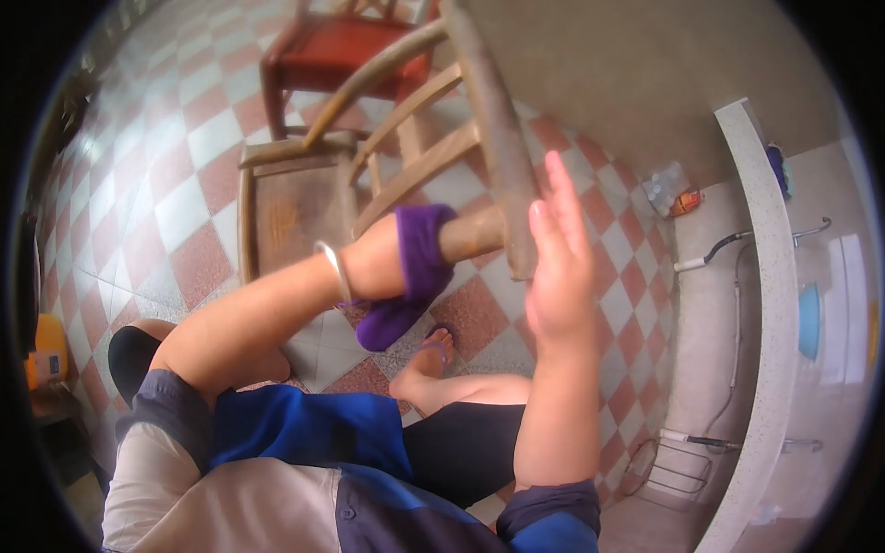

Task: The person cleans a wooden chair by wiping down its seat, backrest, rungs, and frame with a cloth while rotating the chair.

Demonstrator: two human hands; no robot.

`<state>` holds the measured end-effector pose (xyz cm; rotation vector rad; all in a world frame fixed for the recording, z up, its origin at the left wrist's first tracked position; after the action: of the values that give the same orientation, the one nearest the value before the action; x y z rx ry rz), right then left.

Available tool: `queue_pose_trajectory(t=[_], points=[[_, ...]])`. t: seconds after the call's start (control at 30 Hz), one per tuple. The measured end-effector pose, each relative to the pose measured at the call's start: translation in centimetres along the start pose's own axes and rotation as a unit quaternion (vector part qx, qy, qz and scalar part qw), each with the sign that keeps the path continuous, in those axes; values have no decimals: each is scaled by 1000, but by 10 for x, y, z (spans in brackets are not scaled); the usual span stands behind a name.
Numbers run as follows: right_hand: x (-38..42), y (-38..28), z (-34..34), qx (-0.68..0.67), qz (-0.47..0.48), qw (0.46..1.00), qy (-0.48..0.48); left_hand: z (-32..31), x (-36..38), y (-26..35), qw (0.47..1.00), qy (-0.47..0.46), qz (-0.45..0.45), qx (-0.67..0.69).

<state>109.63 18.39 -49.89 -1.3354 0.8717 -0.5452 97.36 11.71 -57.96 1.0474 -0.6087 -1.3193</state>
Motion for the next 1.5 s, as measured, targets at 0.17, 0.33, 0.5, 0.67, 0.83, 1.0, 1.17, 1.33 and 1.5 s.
queue_pose_trajectory(t=[0.17,0.33,0.5,0.67,0.83,1.0,1.17,1.33,1.5], points=[[10,0,-3,17,6,1000,17,-2,7,61,977,186,-40,-98],[12,0,-5,59,10,998,6,-5,-16,43,998,28,-19,-59],[6,4,3,95,17,995,17,-19,-41,21,893,-312,-58,320],[12,6,0,41,-20,999,20,-13,-35,23,927,-265,-111,242],[17,2,-2,17,-24,1000,4,14,55,10,940,287,-96,-158],[20,-3,-7,19,-11,1000,-5,0,134,-124,961,206,115,-142],[20,-3,-6,19,7,1000,-10,5,124,-117,967,173,155,-105],[17,-2,-7,28,1,1000,4,13,86,-48,982,187,-14,-15],[15,0,-9,40,-2,999,6,17,108,-90,989,84,28,121]])
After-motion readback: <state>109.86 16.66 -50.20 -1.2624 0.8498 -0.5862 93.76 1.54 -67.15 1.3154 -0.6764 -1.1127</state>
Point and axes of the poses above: each hand's wrist, its own x-axis away from the middle knuckle, its own z-axis out of the back of the hand, y = z × x, the point moved 6 cm from there along -x, towards the middle knuckle, and after that the axes turned 4 degrees about z, right-handed, at the moved point
